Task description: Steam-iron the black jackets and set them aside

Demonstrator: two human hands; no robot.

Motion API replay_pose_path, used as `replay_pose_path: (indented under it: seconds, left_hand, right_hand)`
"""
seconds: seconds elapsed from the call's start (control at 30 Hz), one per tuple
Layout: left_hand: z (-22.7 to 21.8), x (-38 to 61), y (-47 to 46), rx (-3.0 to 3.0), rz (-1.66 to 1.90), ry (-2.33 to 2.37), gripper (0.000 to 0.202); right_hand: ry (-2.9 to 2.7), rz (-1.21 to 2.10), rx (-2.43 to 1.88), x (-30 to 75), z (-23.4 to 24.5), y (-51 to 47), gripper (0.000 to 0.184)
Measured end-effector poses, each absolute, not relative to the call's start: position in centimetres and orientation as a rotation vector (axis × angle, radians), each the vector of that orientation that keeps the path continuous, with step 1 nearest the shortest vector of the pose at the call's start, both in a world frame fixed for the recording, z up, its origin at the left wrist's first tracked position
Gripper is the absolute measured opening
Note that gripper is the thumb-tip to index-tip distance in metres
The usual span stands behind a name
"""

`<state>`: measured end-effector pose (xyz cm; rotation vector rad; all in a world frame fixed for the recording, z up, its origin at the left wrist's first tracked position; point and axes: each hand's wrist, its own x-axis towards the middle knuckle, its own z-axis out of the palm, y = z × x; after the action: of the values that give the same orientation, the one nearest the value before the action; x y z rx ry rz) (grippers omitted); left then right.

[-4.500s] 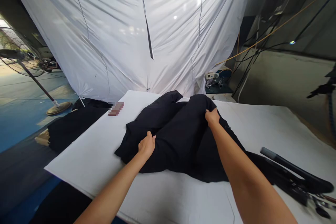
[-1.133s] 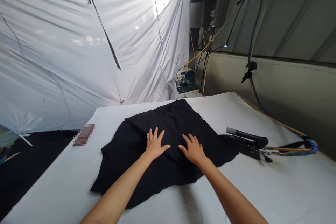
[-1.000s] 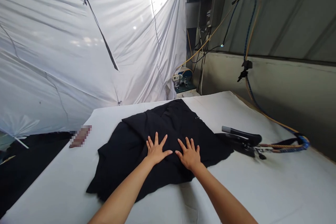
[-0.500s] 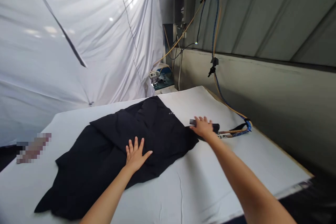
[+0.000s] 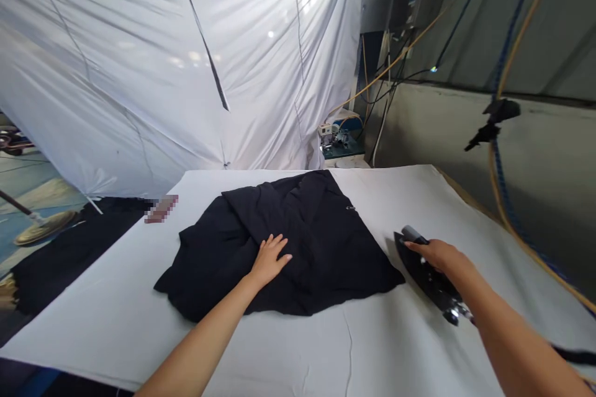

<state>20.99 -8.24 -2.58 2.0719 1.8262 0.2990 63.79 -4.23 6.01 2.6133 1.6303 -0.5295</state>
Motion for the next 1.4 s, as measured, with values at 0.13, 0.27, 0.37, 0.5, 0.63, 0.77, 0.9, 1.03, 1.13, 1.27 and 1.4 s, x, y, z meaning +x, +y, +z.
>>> replay_pose_path:
  seconds: [0.13, 0.27, 0.37, 0.5, 0.63, 0.77, 0.9, 1.03, 1.13, 1.27, 1.4]
  left_hand:
    - [-1.9, 13.5, -8.2, 1.976, 0.56, 2.172, 0.039]
    - [-1.9, 7.1, -7.7, 1.788, 0.646, 2.427, 0.039]
    - [-2.2, 4.0, -7.4, 1.813, 0.632, 2.44, 0.041]
    - [-2.7, 0.3, -7.0, 1.862, 0.544, 2.421, 0.043]
    - [-3.3, -3.7, -5.6, 1.878, 0.443, 2.405, 0.046]
    - [-4.1, -6.6, -3.2, 1.875, 0.374, 2.356, 0.048]
    - [-5.8, -8.2, -1.5, 1.905, 0.365, 2.3, 0.047]
    - [-7.9, -9.1, -1.4, 1.863, 0.405, 2.313, 0.047]
    - [-8.9, -9.2, -1.6, 1.834, 0.442, 2.394, 0.048]
    - [-9.5, -9.1, -1.3, 1.816, 0.491, 2.432, 0.046]
    - [-9.7, -9.2, -0.9, 1.797, 0.61, 2.427, 0.046]
  right_hand:
    - [1.605, -0.618, 2.519, 58.8, 11.1, -3.0, 0.045]
    - [1.979, -0.619, 2.376, 48.2, 13.2, -2.0, 0.052]
    - [2.1, -0.673, 2.219, 39.5, 11.0, -1.7, 0.06]
    - [2.102, -0.688, 2.035, 31.4, 6.2, -1.9, 0.062]
    - [2.062, -0.606, 2.048, 28.9, 5.6, -0.7, 0.063]
    - [1.986, -0.468, 2.229, 27.6, 8.7, 2.3, 0.067]
    - [2.017, -0.428, 2.195, 23.5, 9.6, 4.7, 0.067]
    - [2.096, -0.438, 2.027, 18.1, 7.6, 7.0, 0.066]
    - [2.118, -0.428, 2.002, 15.1, 6.5, 10.3, 0.069]
    - [2.069, -0.349, 2.097, 12.1, 6.9, 15.6, 0.072]
    - [2.105, -0.341, 2.023, 8.8, 7.1, 17.9, 0.07]
